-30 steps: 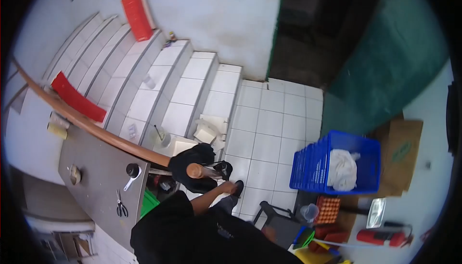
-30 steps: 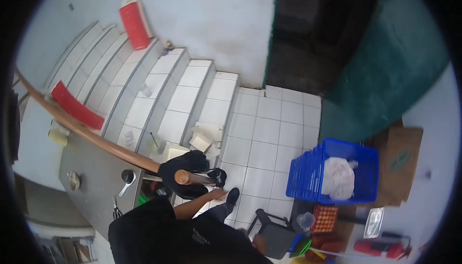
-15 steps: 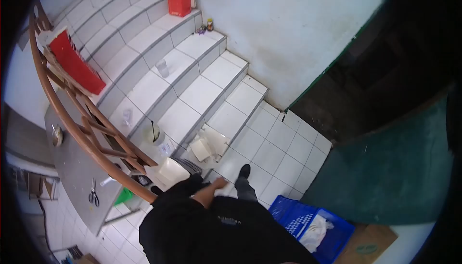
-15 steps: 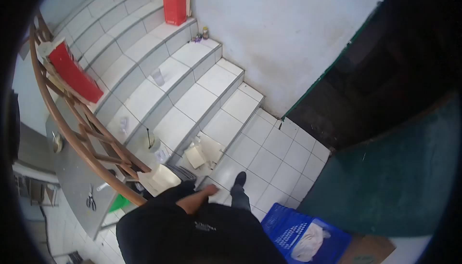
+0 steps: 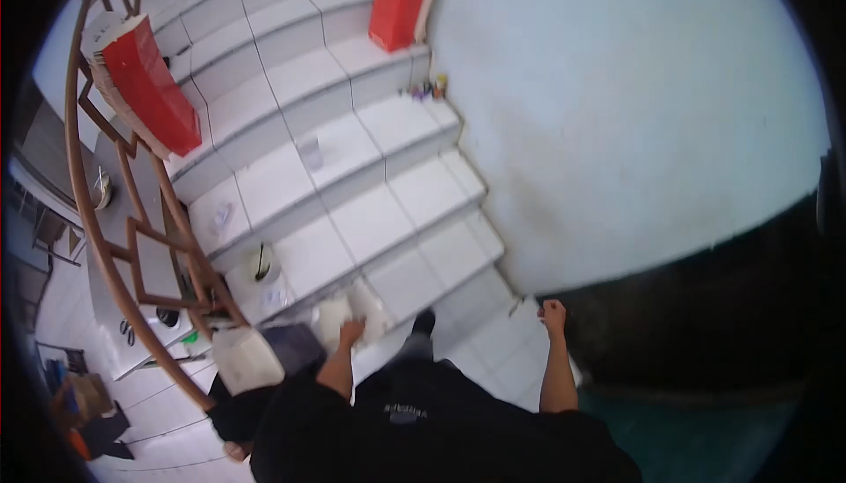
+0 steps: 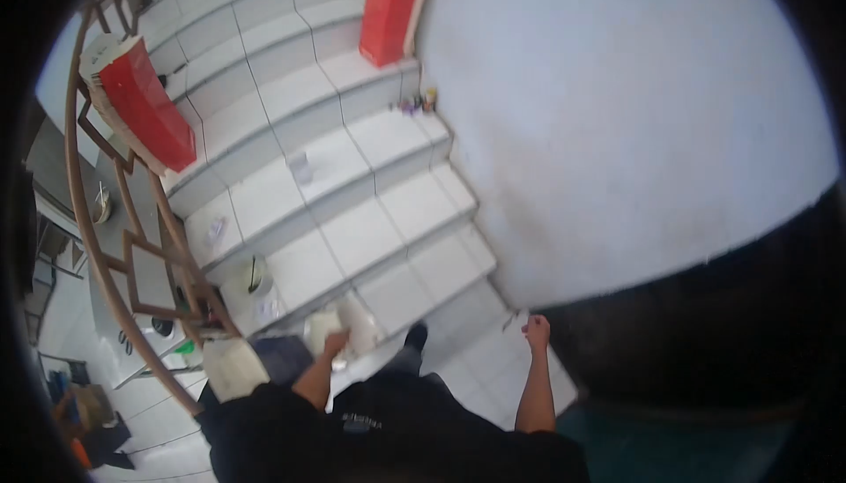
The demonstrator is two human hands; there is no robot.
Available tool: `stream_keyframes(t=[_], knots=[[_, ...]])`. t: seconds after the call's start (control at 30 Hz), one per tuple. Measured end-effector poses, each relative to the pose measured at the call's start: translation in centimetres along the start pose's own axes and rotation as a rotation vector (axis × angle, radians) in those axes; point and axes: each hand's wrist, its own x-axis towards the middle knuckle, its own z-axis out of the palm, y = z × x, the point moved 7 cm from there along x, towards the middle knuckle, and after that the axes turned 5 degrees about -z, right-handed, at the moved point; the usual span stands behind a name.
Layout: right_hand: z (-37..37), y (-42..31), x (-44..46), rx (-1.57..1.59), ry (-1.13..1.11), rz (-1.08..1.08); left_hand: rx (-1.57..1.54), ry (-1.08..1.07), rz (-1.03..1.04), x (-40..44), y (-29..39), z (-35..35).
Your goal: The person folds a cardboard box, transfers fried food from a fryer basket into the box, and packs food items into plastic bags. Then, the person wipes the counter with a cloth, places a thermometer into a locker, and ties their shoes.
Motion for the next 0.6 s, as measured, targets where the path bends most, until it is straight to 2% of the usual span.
stream_keyframes(t=[0.03, 0.07, 0.1, 0.13, 0.17, 0.2, 0.27, 0.33, 0.4, 0.43, 0.47, 0.5, 0.57, 0.6], knots=[[0.7, -1.3, 6.0, -0.042, 0.002, -0.117, -0.144, -0.005, -0.062, 0.2, 0.7, 2.7], [1.5, -3.9, 7.7, -0.014, -0.047, -0.114, 0.079, -0.236, -0.047, -1.7, 4.6, 3.5], [3.3, -7.8, 10.2, 0.027, -0.095, -0.12, 0.139, -0.262, 0.01, -2.2, 7.0, 5.2], [6.2, -10.9, 13.1, -0.035, -0.215, -0.095, -0.007, -0.215, -0.114, -1.4, 7.8, 9.0], [8.6, -12.0, 14.9, -0.107, -0.332, -0.05, -0.167, -0.215, -0.142, -2.6, 11.8, 6.8], [10.3, -12.1, 16.2, -0.112, -0.357, -0.039, -0.327, -0.213, -0.169, -4.1, 16.6, 3.7], [16.3, -16.1, 21.1, -0.346, -0.617, -0.078, -0.304, -0.435, -0.134, -3.6, 19.8, 5.0], [21.4, -21.6, 24.3, -0.478, -0.71, -0.16, -0.305, -0.407, -0.139, -2.9, 21.1, 4.1], [28.2, -26.4, 30.7, -0.667, -0.651, -0.487, -0.627, -0.376, -0.464, -1.9, 18.7, 5.5], [31.5, -27.3, 34.4, -0.603, -0.587, -0.651, -0.839, -0.273, -0.572, -1.8, 15.9, 7.6], [34.4, -29.9, 37.0, -0.683, -0.563, -0.758, -1.01, -0.139, -0.732, -3.0, 16.6, 6.1], [37.2, -32.9, 39.5, -0.666, -0.602, -0.764, -1.018, 0.046, -0.828, -3.8, 16.9, 4.5], [43.2, -39.2, 45.2, -0.773, -0.629, -0.754, -0.585, 0.072, -0.971, -7.1, 14.9, 5.5], [47.2, -41.0, 49.3, -0.73, -0.613, -0.917, -0.625, 0.003, -0.989, -8.1, 18.0, 3.8]])
